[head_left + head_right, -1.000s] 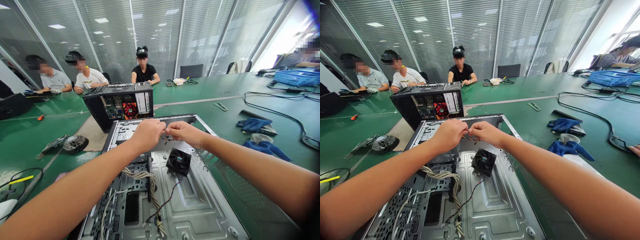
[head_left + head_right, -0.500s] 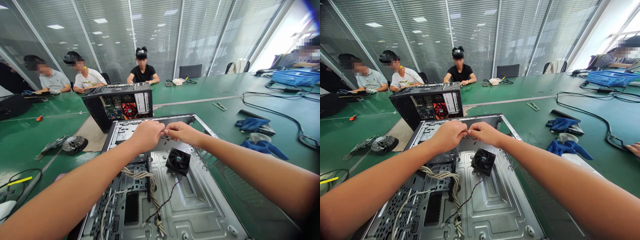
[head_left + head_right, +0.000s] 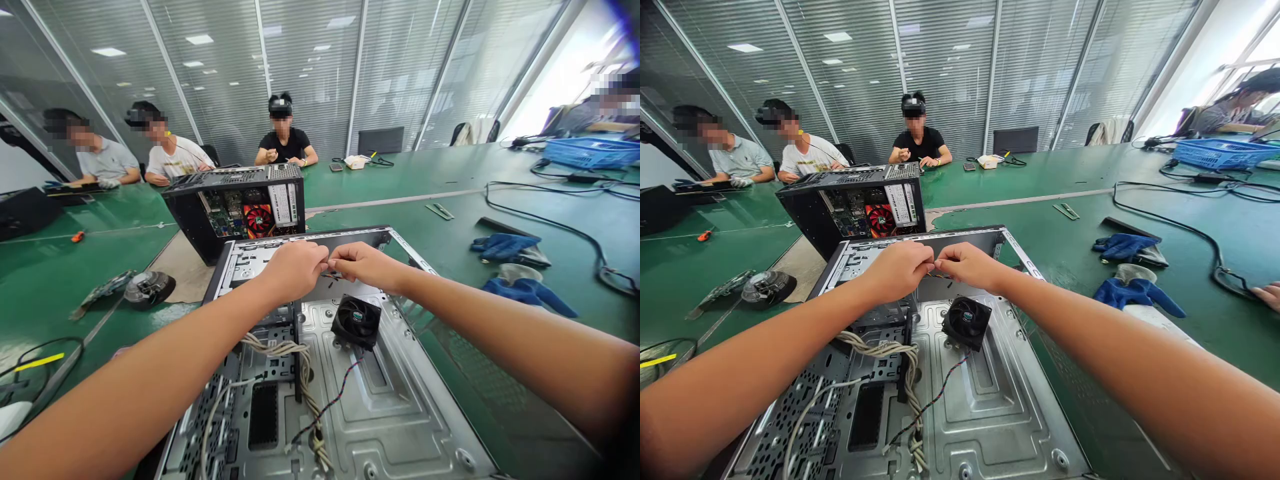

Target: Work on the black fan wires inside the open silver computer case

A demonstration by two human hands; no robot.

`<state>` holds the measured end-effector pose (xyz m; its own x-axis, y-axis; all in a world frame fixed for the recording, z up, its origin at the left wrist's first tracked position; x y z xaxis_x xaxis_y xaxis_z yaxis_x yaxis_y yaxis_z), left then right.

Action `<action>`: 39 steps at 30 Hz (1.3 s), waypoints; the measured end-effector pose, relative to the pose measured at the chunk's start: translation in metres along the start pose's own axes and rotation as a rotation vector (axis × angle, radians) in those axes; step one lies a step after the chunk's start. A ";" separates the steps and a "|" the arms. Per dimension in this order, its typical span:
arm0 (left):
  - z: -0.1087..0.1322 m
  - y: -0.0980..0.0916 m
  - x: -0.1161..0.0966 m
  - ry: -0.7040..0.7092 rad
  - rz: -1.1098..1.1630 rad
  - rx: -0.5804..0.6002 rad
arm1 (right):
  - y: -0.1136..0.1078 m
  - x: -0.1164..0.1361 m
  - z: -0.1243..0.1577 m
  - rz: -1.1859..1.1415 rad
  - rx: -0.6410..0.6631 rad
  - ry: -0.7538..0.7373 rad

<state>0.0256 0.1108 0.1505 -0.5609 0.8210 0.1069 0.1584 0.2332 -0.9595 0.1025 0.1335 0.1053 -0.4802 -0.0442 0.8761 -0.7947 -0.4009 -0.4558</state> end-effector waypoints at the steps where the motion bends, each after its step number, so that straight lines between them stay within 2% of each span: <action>1: 0.000 0.000 0.001 -0.006 0.006 -0.002 | 0.000 0.000 0.000 -0.003 0.001 0.004; 12: -0.002 0.002 -0.002 0.027 -0.001 0.020 | 0.000 0.001 0.001 0.016 0.002 0.005; 28: -0.001 0.002 0.001 -0.015 0.063 0.023 | -0.003 0.009 0.003 0.066 -0.030 -0.053; 35: 0.001 0.001 0.004 -0.038 0.135 0.002 | -0.004 0.008 0.001 0.014 -0.039 -0.067; 39: 0.000 0.000 0.004 -0.041 0.169 0.000 | -0.005 0.008 0.001 0.078 -0.058 -0.077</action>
Point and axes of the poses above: each hand's wrist, its own z-axis away from the middle knuckle, its own y-axis out of the palm, x = y × z, the point moved 10 cm from there along -z, towards the middle knuckle, and after that the axes turned 12 degrees about y, right-handed, at the moved point
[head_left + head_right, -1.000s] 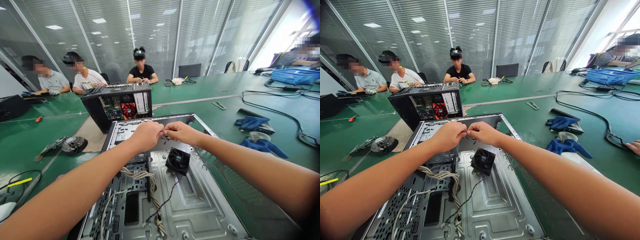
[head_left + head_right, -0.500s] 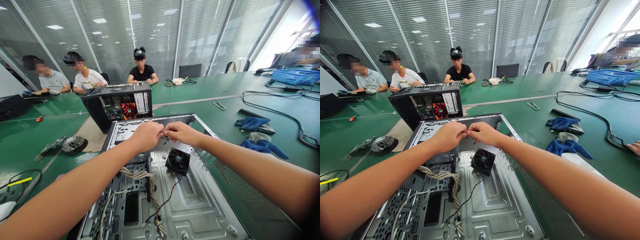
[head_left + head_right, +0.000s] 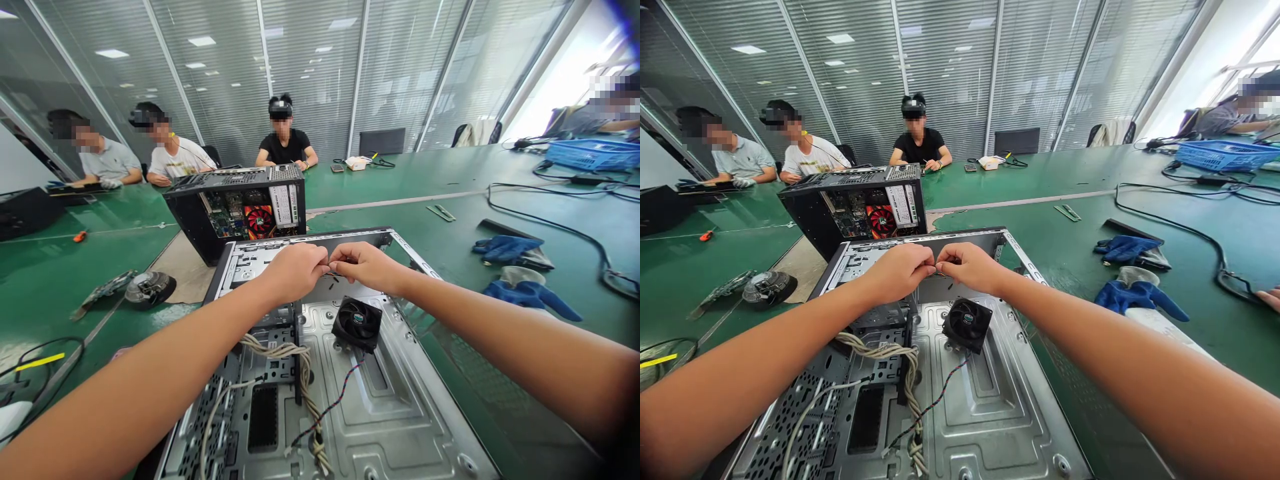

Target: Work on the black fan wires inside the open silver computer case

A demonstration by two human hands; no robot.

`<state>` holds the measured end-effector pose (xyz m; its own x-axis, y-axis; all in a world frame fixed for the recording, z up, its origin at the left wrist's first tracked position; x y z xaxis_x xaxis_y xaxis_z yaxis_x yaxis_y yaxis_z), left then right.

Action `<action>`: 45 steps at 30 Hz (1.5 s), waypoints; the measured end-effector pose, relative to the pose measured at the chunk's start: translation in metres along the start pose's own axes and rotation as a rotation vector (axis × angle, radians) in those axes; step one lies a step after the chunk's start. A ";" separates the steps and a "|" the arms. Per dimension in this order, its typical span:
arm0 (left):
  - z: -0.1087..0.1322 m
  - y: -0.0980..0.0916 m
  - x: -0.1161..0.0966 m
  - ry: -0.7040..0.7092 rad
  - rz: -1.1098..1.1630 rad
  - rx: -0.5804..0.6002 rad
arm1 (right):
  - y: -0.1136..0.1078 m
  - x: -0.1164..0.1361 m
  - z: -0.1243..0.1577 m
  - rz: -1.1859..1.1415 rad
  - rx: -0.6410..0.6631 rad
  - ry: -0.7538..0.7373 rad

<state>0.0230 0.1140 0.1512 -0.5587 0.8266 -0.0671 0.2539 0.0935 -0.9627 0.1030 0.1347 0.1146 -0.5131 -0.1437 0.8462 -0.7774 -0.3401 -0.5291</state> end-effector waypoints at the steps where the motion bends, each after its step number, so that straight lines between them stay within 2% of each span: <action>1: 0.000 0.000 0.000 0.001 0.005 -0.002 | -0.001 0.000 0.000 0.023 -0.009 -0.001; 11: 0.000 0.000 0.001 0.009 -0.016 -0.019 | -0.004 0.004 0.002 0.112 -0.048 0.008; 27: 0.000 0.004 -0.001 0.016 -0.091 0.038 | -0.002 0.004 0.002 0.159 -0.054 -0.010; 45: 0.001 0.002 0.007 -0.052 0.052 -0.002 | -0.004 0.009 0.004 0.161 -0.078 -0.024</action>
Point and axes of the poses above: each hand's wrist, its own z-axis away from the middle knuckle, its own y-axis out of the palm, x = y × z, the point moved 10 cm from there along -z, towards the middle knuckle, and after that the axes turned 12 degrees about y, right-handed, at the moved point
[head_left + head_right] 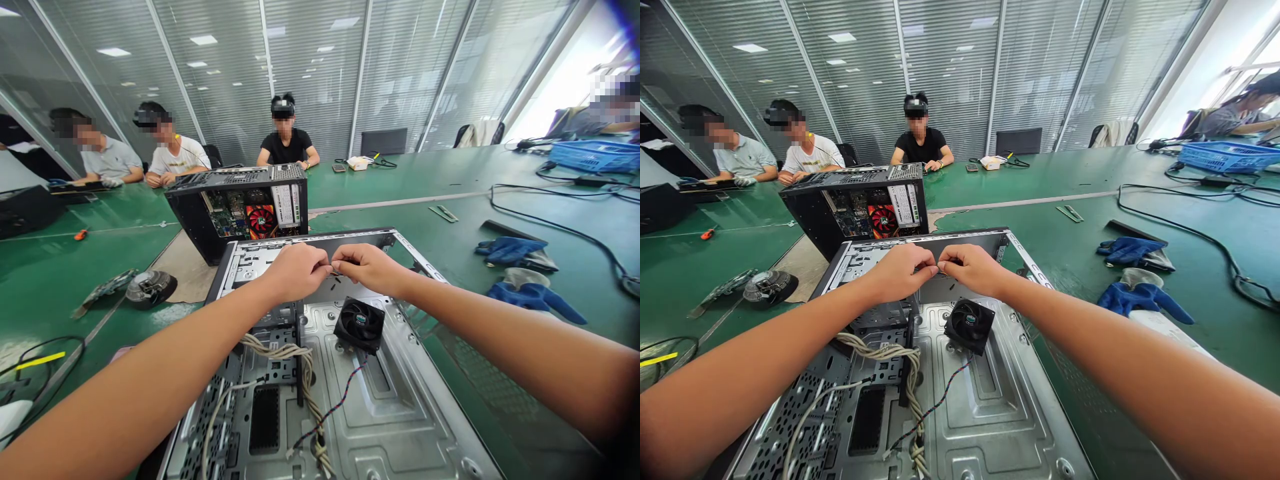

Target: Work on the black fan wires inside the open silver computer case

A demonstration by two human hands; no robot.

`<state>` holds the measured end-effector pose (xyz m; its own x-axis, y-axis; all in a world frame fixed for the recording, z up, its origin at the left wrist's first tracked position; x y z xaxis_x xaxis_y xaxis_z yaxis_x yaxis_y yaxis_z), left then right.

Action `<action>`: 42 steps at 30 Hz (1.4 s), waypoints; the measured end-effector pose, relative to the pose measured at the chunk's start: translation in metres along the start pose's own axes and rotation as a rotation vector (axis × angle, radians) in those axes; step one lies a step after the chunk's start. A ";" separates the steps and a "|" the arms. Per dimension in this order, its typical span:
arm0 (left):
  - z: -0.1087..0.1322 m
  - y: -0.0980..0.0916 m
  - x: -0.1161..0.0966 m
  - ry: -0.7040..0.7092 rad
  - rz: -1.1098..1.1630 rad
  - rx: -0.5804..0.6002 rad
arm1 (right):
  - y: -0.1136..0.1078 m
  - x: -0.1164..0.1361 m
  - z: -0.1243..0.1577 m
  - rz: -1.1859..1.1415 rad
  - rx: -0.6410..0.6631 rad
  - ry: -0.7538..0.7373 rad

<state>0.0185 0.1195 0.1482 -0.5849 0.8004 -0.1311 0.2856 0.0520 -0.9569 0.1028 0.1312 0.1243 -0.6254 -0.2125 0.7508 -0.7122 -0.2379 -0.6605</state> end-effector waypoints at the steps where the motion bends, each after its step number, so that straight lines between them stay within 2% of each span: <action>1: 0.000 0.000 0.000 -0.001 -0.001 0.002 | 0.000 0.000 0.000 0.002 -0.001 -0.002; 7: -0.001 0.002 0.001 -0.019 0.027 0.020 | -0.001 0.001 0.000 0.018 -0.013 -0.031; 16: 0.000 -0.002 0.002 -0.025 0.061 -0.023 | 0.002 0.002 0.001 0.006 0.014 -0.021; 25: -0.001 -0.010 -0.007 0.030 -0.149 -0.054 | 0.003 0.001 -0.001 -0.071 0.054 -0.012; 30: -0.001 -0.008 -0.007 0.037 -0.120 -0.047 | 0.001 0.002 -0.001 -0.031 0.035 -0.021; 38: -0.001 -0.016 -0.009 0.049 -0.162 -0.087 | 0.006 -0.007 -0.002 -0.224 0.113 0.045; 42: -0.001 -0.011 -0.013 0.075 -0.207 -0.032 | 0.005 -0.003 0.000 -0.076 0.066 0.014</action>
Point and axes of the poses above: each hand's wrist, its own z-axis away from the middle knuckle, its own y-axis out of the palm, x = y × z, the point moved 10 cm from there along -z, towards the middle knuckle, and after that the axes turned 12 degrees about y, right-handed, at the moved point
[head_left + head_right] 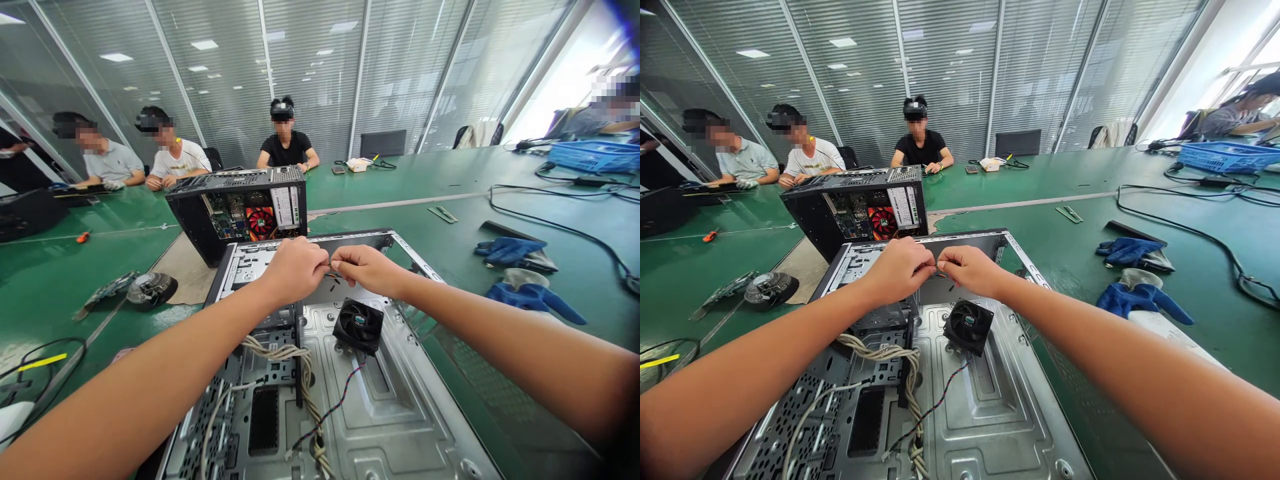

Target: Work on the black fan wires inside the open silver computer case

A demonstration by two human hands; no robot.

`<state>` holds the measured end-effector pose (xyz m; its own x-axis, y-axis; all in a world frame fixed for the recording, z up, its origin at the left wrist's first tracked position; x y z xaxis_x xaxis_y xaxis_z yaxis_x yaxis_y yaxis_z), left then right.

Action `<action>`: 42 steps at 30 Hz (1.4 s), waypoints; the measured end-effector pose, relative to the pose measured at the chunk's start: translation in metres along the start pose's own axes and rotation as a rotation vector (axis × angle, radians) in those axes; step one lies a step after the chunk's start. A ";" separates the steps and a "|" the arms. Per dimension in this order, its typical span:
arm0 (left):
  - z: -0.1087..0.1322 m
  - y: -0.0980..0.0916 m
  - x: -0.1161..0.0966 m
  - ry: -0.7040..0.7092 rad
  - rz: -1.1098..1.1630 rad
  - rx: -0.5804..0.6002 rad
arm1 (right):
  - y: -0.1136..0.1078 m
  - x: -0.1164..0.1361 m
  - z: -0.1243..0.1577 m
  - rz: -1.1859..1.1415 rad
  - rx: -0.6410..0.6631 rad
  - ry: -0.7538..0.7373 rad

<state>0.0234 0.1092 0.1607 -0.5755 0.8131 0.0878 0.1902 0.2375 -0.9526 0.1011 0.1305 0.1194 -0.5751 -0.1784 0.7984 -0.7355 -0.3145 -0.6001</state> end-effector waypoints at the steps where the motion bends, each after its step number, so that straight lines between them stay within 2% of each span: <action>1: 0.000 0.002 -0.001 0.009 -0.006 0.017 | -0.001 0.003 0.001 0.056 -0.021 -0.018; 7: 0.001 0.008 -0.002 0.028 -0.019 0.068 | -0.005 0.022 0.009 0.298 -0.152 -0.178; 10: 0.001 0.011 -0.001 0.028 -0.010 0.081 | -0.003 0.026 0.010 0.350 -0.167 -0.224; 23: 0.001 0.015 0.004 0.023 0.054 0.075 | 0.002 0.019 0.009 0.302 -0.101 -0.161; 30: 0.001 0.014 0.006 0.007 0.064 0.090 | -0.002 0.021 0.010 0.330 -0.152 -0.168; 35: 0.001 0.011 0.006 0.006 0.065 0.059 | 0.001 0.022 0.010 0.329 -0.129 -0.162; 42: 0.001 0.003 0.006 -0.002 0.025 0.016 | 0.002 0.014 0.005 0.166 -0.065 -0.055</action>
<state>0.0198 0.1139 0.1579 -0.5722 0.8176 0.0632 0.1915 0.2082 -0.9591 0.0937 0.1224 0.1296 -0.6717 -0.2743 0.6882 -0.6546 -0.2153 -0.7247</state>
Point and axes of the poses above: each hand's wrist, its own z-axis away from the middle knuckle, its own y-axis out of the palm, x = y × z, the point moved 10 cm from there along -z, towards the middle knuckle, and after that the axes turned 12 degrees about y, right-handed, at the moved point
